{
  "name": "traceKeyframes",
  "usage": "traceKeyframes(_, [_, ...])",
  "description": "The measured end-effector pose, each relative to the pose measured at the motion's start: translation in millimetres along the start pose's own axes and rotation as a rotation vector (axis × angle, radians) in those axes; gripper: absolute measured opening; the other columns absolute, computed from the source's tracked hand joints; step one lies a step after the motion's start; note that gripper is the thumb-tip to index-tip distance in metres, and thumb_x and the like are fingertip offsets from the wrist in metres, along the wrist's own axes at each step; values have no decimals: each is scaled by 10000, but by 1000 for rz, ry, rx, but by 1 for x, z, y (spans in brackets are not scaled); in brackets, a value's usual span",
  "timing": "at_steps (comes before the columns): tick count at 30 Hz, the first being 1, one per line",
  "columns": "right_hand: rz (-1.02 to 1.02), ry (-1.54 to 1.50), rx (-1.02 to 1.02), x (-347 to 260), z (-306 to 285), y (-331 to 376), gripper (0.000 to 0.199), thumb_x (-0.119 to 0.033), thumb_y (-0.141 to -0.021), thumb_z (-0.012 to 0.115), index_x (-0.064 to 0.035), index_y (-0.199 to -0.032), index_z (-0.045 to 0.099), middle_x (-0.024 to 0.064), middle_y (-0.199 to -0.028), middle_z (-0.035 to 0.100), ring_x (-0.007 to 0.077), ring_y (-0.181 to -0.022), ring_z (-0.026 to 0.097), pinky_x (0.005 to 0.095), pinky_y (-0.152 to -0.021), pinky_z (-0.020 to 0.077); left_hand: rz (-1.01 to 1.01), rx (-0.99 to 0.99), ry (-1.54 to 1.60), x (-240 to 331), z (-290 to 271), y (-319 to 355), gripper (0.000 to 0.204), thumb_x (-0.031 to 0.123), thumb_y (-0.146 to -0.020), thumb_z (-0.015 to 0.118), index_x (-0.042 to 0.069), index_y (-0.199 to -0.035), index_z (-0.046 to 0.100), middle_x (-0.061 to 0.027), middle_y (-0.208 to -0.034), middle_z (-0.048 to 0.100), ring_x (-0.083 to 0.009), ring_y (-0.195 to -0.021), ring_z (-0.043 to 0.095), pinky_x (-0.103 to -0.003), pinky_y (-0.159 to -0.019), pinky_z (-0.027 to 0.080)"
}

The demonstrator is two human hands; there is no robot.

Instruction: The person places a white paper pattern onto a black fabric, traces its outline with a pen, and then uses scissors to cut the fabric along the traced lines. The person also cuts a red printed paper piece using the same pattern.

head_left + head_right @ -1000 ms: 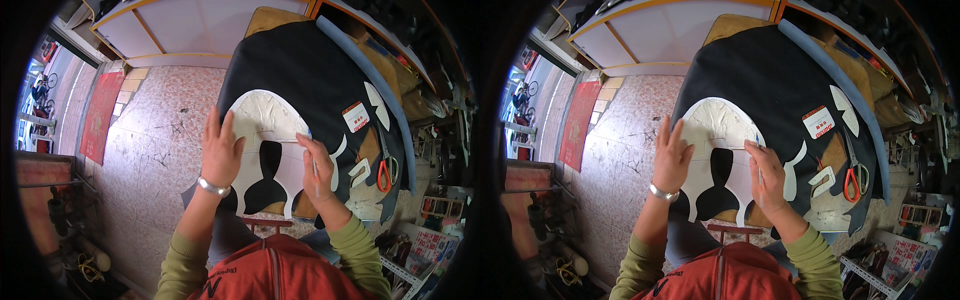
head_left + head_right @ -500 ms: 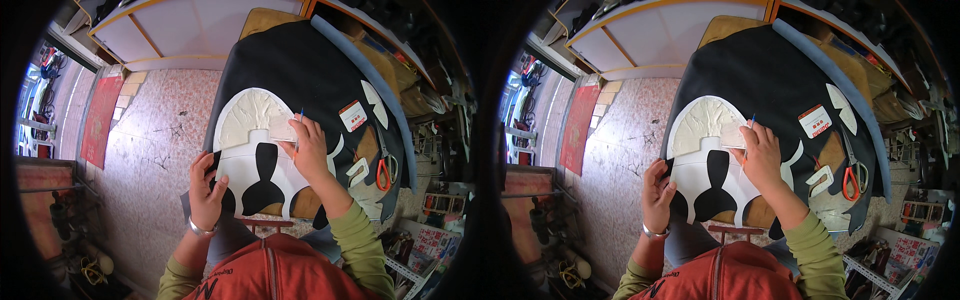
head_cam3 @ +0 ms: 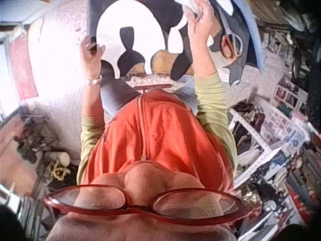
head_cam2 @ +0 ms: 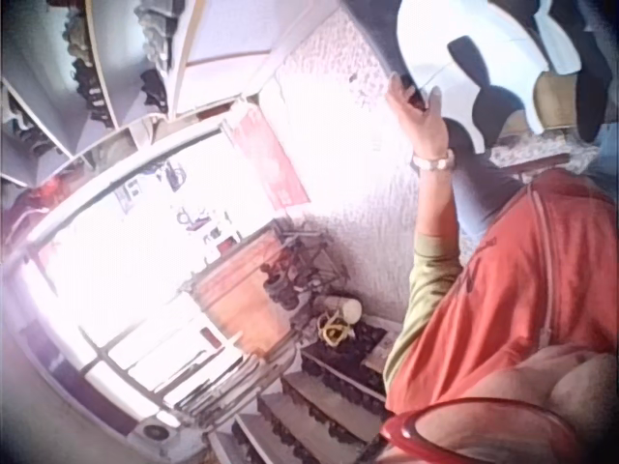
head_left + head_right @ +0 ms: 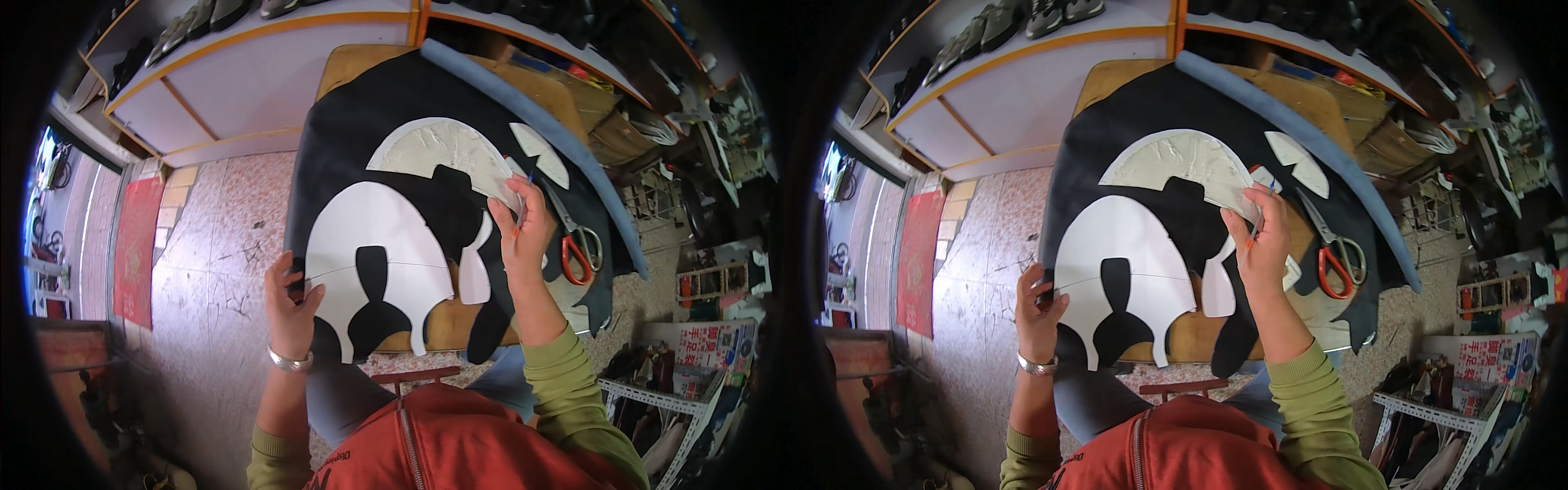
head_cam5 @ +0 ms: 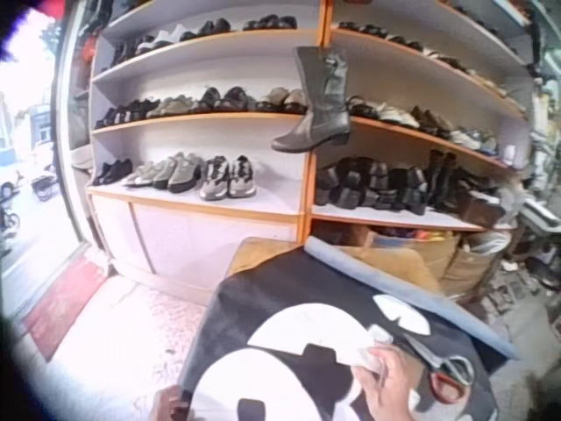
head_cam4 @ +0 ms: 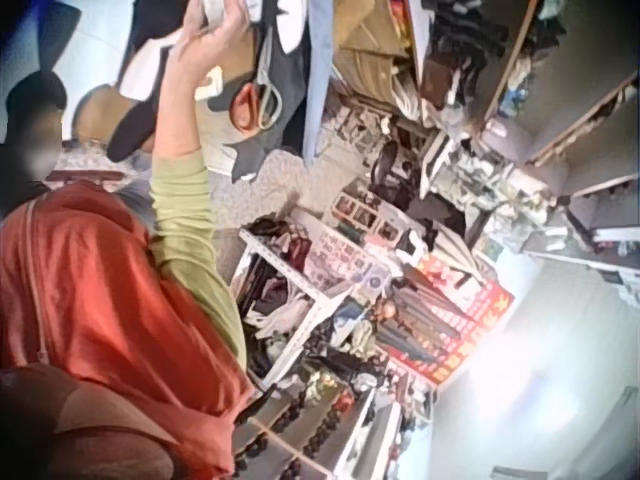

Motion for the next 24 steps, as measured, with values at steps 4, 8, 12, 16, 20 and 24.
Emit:
traceKeyframes(4, [3, 43, 147, 11, -45, 9, 370, -91, -836, 747, -11, -1145, 562, 147, -1233, 545, 245, -1124, 560, 356, -956, 465, -22, -44, 81, -2, 10, -15, 630, -128, -733, 691, 27, -1308, 485, -83, -1084, 574, -163, -906, 598, -274, -739, 516])
traceKeyframes(8, [46, 71, 195, 26, -80, 20, 371, -87, -834, 748, -9, -1144, 559, 144, -1225, 554, 246, -1122, 561, 345, -958, 457, -125, -142, 401, -15, 8, -24, 519, -137, -764, 637, 10, -1252, 536, -57, -1014, 646, -142, -926, 607, -276, -824, 492])
traceKeyframes(12, [60, 96, 229, 43, -99, 38, 377, -82, -823, 753, -9, -1139, 562, 148, -1206, 570, 267, -1104, 568, 350, -949, 460, -192, -140, 773, -4, 0, -17, 392, -113, -806, 613, 15, -1175, 596, -72, -1057, 667, -158, -954, 623, -298, -891, 482])
traceKeyframes(16, [18, 224, 189, 43, -101, 49, 346, -51, -832, 727, -9, -1129, 554, 148, -1164, 570, 287, -1076, 568, 364, -935, 469, -139, -224, 932, 29, -4, 1, 359, -84, -833, 599, 10, -1179, 588, -69, -1084, 664, -155, -965, 623, -297, -886, 488])
traceKeyframes(20, [22, 289, 72, 65, -102, 61, 387, -93, -839, 723, -18, -1172, 540, 183, -1185, 565, 341, -1173, 505, 397, -956, 449, -116, -273, 983, 73, 7, 24, 404, -51, -838, 625, 17, -1230, 560, -78, -1115, 656, -157, -997, 614, -305, -899, 482])
traceKeyframes(24, [-129, 480, 67, 43, -108, 64, 432, -153, -837, 742, -9, -1192, 544, 199, -1279, 553, 365, -1130, 542, 422, -968, 440, -70, -306, 1009, 103, 13, 41, 416, -26, -842, 658, 20, -1240, 545, -69, -1111, 651, -147, -999, 606, -298, -900, 475])
Point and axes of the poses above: each hand's wrist, its own y-axis away from the middle knuckle, its own z-axis out of the palm, x = y × z, the point moved 5 cm from there along -y, towards the middle knuckle
